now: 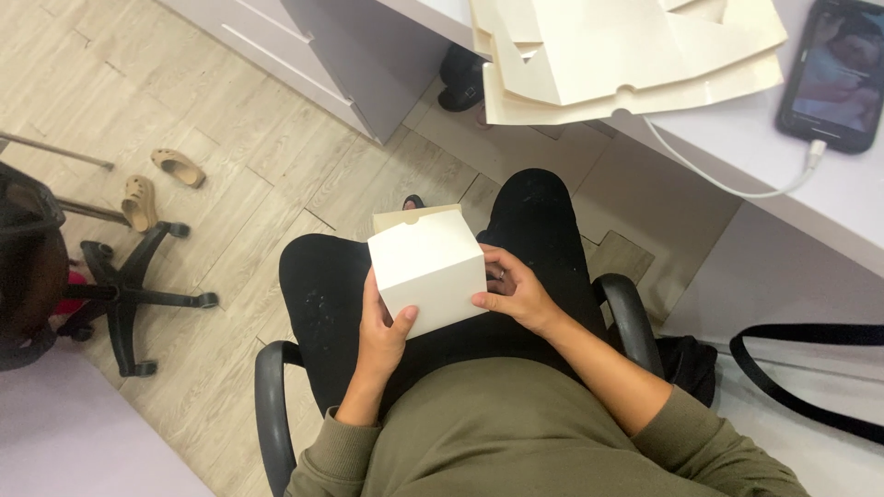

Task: Folding a flat cardboard template into a small box with a clear window

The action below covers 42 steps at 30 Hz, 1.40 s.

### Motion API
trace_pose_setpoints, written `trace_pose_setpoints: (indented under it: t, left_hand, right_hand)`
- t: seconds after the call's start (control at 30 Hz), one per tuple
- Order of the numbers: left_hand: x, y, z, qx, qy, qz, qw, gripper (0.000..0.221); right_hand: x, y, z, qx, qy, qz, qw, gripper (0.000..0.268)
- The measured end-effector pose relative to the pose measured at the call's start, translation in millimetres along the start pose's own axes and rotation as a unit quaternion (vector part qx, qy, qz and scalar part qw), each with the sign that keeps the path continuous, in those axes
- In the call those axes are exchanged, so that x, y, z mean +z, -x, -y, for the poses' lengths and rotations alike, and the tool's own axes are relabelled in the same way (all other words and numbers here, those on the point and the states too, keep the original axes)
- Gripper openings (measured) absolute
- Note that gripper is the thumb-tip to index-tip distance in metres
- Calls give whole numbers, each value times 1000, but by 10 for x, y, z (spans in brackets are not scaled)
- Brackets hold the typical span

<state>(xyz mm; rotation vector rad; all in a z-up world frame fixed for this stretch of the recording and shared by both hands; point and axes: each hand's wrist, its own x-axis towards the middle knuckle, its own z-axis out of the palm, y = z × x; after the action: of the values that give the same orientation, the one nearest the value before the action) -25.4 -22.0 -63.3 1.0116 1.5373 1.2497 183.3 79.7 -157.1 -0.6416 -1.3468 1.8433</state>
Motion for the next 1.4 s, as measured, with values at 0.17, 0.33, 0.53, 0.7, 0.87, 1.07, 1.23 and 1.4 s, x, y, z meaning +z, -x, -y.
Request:
trace_pose_setpoints:
  t: [0.17, 0.33, 0.53, 0.7, 0.87, 1.07, 1.23, 1.4]
  left_hand:
    - [-162, 28, 231, -28, -10, -66, 997, 83]
    - [-134, 14, 214, -6, -9, -72, 997, 78]
    - [46, 14, -354, -15, -81, 69, 994, 107]
    - [21, -50, -226, 16, -73, 133, 988, 112]
    - [84, -146, -179, 59, -54, 179, 981, 112]
    - [349, -233, -116, 60, -55, 259, 962, 101]
    - [511, -328, -153, 56, -87, 307, 946, 98]
    - [653, -407, -243, 39, -155, 361, 919, 102]
  right_hand:
    - [23, -69, -49, 33, -6, 5, 999, 76]
    - [30, -23, 20, 35, -12, 5, 999, 102]
    - [-118, 104, 2, 56, -14, 49, 997, 110]
    - [-42, 294, 250, 57, 10, 64, 996, 120]
    - [-131, 513, 217, 74, 35, 27, 996, 117]
    - [-263, 853, 166, 47, 50, -118, 991, 106]
    - [-207, 1128, 193, 57, 96, -198, 974, 106]
    - [-188, 1285, 238, -23, -27, -252, 967, 86]
